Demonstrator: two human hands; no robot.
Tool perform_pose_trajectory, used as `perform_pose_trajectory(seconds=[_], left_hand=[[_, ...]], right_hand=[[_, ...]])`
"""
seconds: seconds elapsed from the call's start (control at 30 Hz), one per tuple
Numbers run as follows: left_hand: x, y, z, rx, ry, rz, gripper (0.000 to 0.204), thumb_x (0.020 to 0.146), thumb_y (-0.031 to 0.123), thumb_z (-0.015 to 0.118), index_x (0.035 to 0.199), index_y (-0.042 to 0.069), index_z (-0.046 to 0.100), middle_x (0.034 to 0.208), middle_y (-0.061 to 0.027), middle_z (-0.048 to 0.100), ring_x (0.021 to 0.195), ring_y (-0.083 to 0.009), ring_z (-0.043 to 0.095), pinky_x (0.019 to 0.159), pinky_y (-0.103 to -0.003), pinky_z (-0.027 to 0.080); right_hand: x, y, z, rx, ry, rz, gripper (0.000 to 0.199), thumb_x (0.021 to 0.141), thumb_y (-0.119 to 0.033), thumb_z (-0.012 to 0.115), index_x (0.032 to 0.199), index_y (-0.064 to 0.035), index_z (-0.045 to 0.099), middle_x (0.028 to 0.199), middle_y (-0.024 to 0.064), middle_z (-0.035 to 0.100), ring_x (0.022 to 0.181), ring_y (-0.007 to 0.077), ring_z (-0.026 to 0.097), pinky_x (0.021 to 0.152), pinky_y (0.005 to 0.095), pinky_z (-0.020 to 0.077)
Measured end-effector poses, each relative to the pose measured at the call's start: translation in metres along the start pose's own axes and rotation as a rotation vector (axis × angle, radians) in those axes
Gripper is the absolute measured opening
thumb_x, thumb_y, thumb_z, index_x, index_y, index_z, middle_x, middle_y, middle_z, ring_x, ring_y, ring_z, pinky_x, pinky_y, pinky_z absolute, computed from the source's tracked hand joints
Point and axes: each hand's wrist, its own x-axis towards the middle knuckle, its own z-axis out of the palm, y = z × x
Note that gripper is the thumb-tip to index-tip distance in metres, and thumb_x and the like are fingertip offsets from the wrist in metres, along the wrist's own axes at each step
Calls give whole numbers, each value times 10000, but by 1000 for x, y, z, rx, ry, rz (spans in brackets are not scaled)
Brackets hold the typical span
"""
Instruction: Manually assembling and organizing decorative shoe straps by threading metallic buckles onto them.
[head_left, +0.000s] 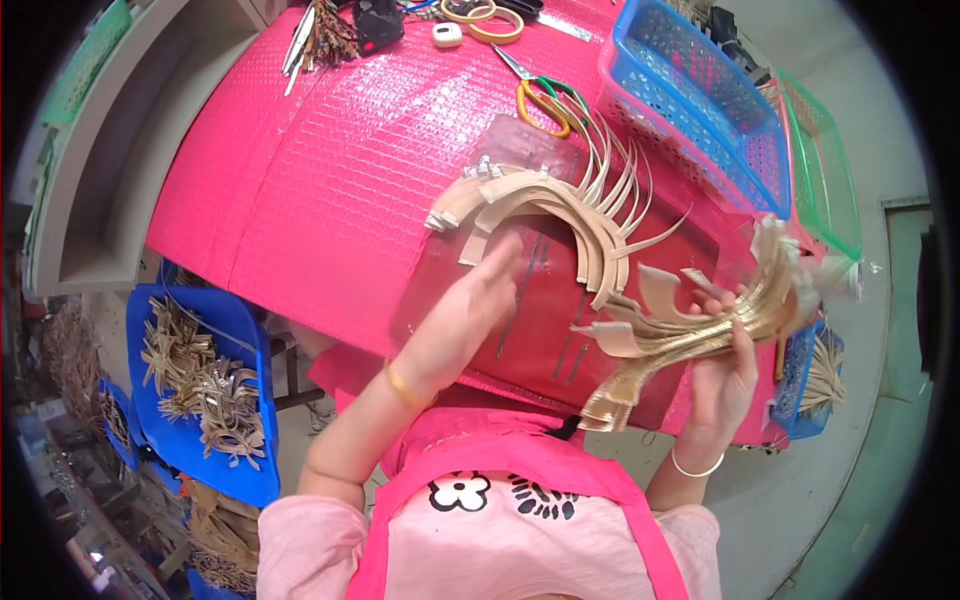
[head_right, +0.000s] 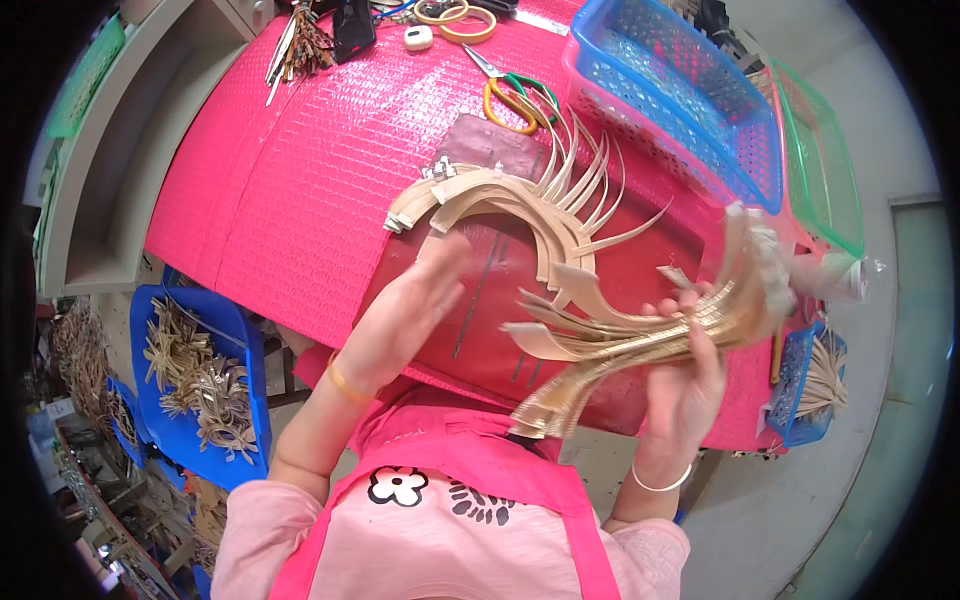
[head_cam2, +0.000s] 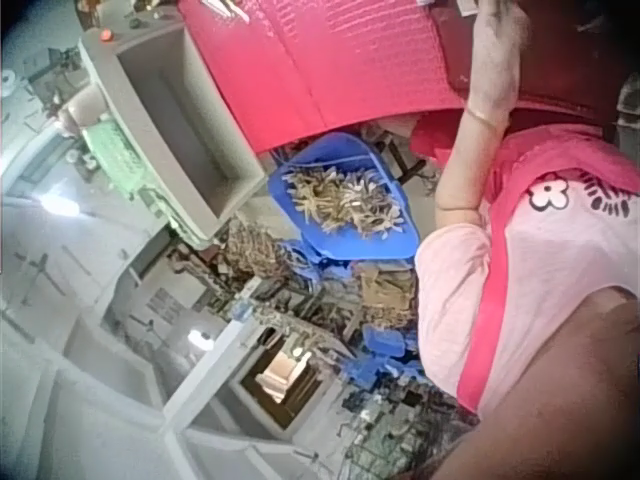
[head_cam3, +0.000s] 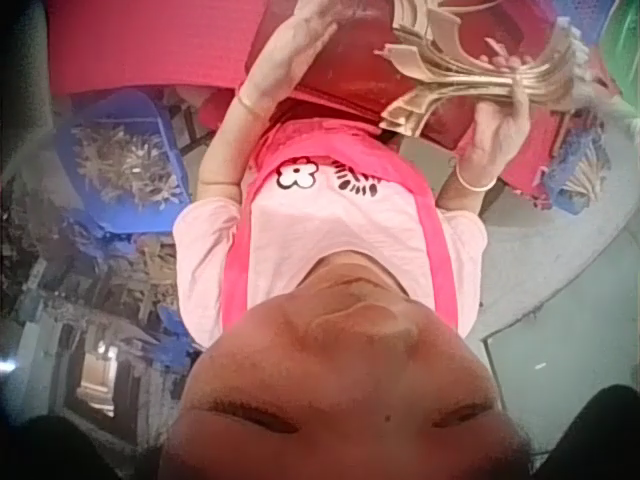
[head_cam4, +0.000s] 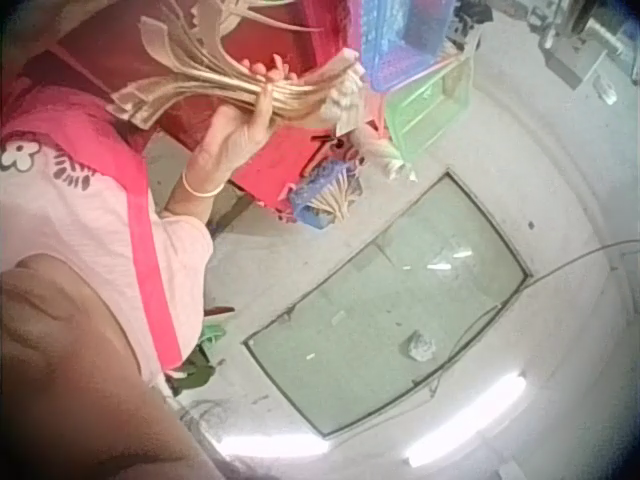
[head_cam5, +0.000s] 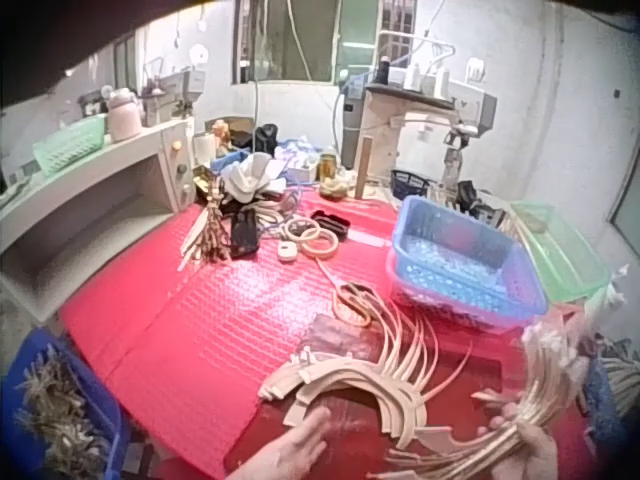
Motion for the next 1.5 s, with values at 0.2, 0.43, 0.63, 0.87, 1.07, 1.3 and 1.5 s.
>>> perform_pose_trajectory(seconds=[0.2,0.43,0.63,0.87,1.07,1.3,1.5], left_hand=[[11,29,56,1128,-164,496,869,583,157,721,1302,66,242,1317,-202,150,1233,-347,211,995,-369,235],[166,99,1,1492,-334,-45,831,579,106,714,1296,142,296,1070,-167,485,1013,-211,479,827,-298,427],[147,88,-38,1713,262,800,391,723,144,597,1093,51,508,1030,-172,519,953,-294,510,815,-361,415],[77,-2,30,1293,-61,481,163,762,100,556,879,4,619,696,-90,611,632,-116,567,571,-239,435],[72,-29,29,-29,-64,-227,307,876,284,440,986,11,525,802,-83,605,491,-88,515,438,-172,380],[93,-54,31,-345,159,21,319,868,341,441,1033,68,431,912,-107,555,550,-109,524,445,-185,395],[80,-41,35,-435,86,37,429,859,384,439,1106,33,438,905,-98,559,656,-136,552,511,-210,420]], right_hand=[[-13,31,28,194,-82,68,410,814,-30,472,1200,-32,336,1086,92,469,1078,233,426,967,420,305],[84,94,38,397,37,313,337,878,-174,421,1139,31,359,1206,178,387,1156,255,344,1019,377,204],[45,72,15,-272,-342,376,346,825,-118,512,1136,7,428,1167,112,458,1048,228,457,926,322,344],[146,54,13,-1607,-229,-942,165,699,-64,586,857,-19,596,792,105,566,781,268,544,730,359,423],[119,30,36,-1582,-242,-952,149,705,-86,592,850,-69,620,756,78,562,727,234,540,646,342,410],[112,33,15,-1661,-158,-680,155,743,-102,590,887,-56,625,720,81,574,623,237,556,592,326,437],[67,11,37,-1264,-163,-417,161,780,-66,574,913,16,607,673,37,577,574,100,520,515,226,397]])
